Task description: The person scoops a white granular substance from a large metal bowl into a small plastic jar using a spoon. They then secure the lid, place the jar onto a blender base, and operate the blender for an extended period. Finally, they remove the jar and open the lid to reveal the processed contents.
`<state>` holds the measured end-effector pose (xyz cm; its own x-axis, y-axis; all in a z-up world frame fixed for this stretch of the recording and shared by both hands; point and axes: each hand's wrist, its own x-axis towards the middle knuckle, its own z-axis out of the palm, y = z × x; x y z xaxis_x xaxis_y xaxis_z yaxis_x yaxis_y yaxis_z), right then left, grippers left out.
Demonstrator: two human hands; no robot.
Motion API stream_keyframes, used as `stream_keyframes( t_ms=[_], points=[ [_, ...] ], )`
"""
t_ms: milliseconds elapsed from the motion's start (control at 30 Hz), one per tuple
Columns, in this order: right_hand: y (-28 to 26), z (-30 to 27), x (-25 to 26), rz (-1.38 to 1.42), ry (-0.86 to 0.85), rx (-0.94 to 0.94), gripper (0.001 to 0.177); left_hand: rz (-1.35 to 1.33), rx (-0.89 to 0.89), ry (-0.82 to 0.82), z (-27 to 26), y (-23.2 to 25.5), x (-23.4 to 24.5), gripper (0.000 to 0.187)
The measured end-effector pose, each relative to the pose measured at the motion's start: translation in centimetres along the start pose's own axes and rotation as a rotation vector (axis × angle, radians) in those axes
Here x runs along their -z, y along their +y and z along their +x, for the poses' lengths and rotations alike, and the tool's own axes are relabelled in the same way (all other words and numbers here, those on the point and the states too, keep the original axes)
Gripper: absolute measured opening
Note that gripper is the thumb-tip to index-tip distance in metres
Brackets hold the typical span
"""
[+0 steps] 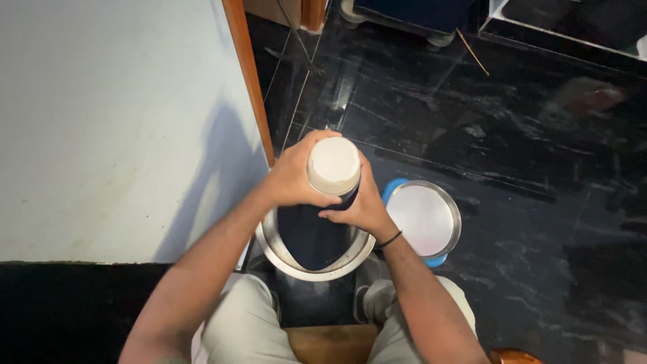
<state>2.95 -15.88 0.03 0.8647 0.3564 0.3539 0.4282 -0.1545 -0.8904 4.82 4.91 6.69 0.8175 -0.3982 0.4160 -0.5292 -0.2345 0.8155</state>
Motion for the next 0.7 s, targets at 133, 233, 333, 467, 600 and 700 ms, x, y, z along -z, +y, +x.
stream_keyframes(
  t_ms=[133,233,333,467,600,700],
  points=[
    [-0.1,0.0,-0.4,0.013,0.039,0.02,0.128,0.103,0.018,0.223,-1.3,1.3,-2.3,0.101],
    [-0.1,-0.1,-0.5,-0.039,0.036,0.003,0.129,0.083,0.038,0.234,-1.4,1.5,-2.3,0.099],
    [0.3,0.4,-0.3,-0.074,0.056,0.035,0.129,0.086,0.06,0.263,-1.1,1.5,-2.4,0.098],
    [0.6,-0.3,-0.5,-0.109,0.063,0.056,0.129,0.088,0.059,0.277,-1.5,1.4,-2.6,0.096],
    [0.7,0.1,-0.6,-0.072,0.063,0.068,0.129,0.06,0.0,0.221,-1.3,0.8,-2.0,0.098],
    [0.7,-0.1,-0.5,-0.072,0.073,0.04,0.128,0.095,0.036,0.29,-1.4,0.8,-3.0,0.098]
  ],
)
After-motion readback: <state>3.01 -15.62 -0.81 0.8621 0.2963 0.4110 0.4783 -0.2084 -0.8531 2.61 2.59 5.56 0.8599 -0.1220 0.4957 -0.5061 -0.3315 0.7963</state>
